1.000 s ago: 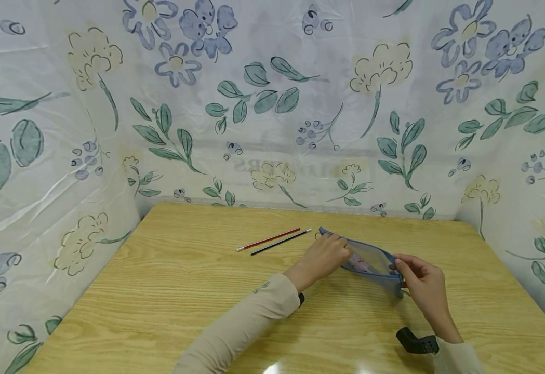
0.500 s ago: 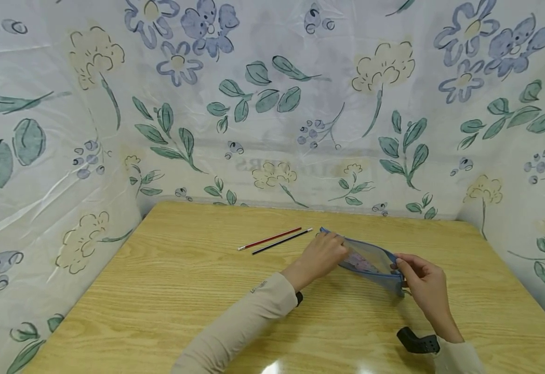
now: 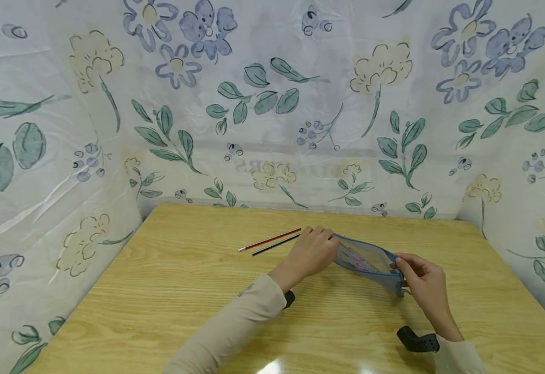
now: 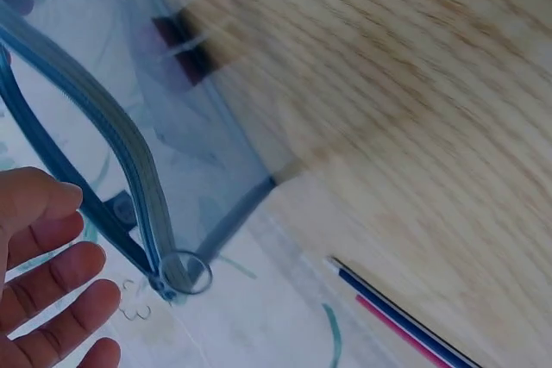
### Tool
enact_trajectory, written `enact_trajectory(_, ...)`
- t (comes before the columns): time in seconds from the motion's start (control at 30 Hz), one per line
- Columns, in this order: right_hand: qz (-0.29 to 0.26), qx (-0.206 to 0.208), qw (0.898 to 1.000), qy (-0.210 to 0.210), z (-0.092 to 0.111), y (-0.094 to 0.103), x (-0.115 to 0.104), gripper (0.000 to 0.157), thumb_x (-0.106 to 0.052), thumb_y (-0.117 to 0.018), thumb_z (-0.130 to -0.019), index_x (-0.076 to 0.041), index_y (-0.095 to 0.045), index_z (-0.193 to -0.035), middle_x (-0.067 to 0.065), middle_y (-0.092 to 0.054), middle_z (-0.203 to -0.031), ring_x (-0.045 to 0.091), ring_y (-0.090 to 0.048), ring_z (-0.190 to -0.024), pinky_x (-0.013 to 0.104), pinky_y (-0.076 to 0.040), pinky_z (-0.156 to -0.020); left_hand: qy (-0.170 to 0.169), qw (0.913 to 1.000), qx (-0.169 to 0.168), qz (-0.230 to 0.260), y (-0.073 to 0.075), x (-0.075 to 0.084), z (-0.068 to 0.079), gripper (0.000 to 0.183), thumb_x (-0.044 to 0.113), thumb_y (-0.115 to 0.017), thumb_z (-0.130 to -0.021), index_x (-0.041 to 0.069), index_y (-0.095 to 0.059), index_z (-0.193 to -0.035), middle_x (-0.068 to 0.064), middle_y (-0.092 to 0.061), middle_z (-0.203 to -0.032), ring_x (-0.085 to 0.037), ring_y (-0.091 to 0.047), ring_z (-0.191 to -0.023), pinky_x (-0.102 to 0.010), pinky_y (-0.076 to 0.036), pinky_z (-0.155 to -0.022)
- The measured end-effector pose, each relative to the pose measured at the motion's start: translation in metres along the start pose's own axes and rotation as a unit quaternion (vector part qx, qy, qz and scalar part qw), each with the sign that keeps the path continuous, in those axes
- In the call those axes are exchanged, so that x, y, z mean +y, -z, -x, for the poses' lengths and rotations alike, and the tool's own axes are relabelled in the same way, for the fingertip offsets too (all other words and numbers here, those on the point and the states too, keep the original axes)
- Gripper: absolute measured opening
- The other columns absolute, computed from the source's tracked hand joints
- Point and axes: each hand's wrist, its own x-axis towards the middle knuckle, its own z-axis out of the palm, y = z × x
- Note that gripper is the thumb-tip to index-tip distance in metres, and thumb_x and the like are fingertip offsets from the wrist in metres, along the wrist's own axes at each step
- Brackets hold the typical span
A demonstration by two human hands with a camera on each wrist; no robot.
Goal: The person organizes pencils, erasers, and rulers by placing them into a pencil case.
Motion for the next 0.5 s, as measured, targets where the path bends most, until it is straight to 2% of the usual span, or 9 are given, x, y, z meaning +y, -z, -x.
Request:
enact_trajectory(0.23,-0.021,0.010,1.000,0.008,-0.001,-0.001,0.002,0.019,-0.006,-0.060,-0.096,0.005,-0.070,-0.109,0.009,-0.071,-0.085,0.002,-0.064,-0.071,0.023,-0.053,-0.053,0.035,0.9992,-0.005,0.019,0.000,-0.014,0.015,0.018,0.028,-0.065,-0.093,0.017,-0.071,-0.106,0.000,-0.066,-0.098,-0.016,-0.062,-0.085,-0.032,-0.050,-0.075)
enact_trajectory(0.5,-0.031,0.012,0.999,0.008,-0.002,-0.003,0.000,0.020,-0.008,-0.060,-0.097,0.005,-0.070,-0.109,0.003,-0.071,-0.084,0.003,-0.063,-0.072,0.023,-0.053,-0.052,0.056,0.9969,0.020,0.052,-0.004,-0.026,0.031,0.019,0.023,-0.071,-0.087,0.015,-0.071,-0.104,-0.002,-0.066,-0.095,-0.018,-0.062,-0.081,-0.034,-0.050,-0.071)
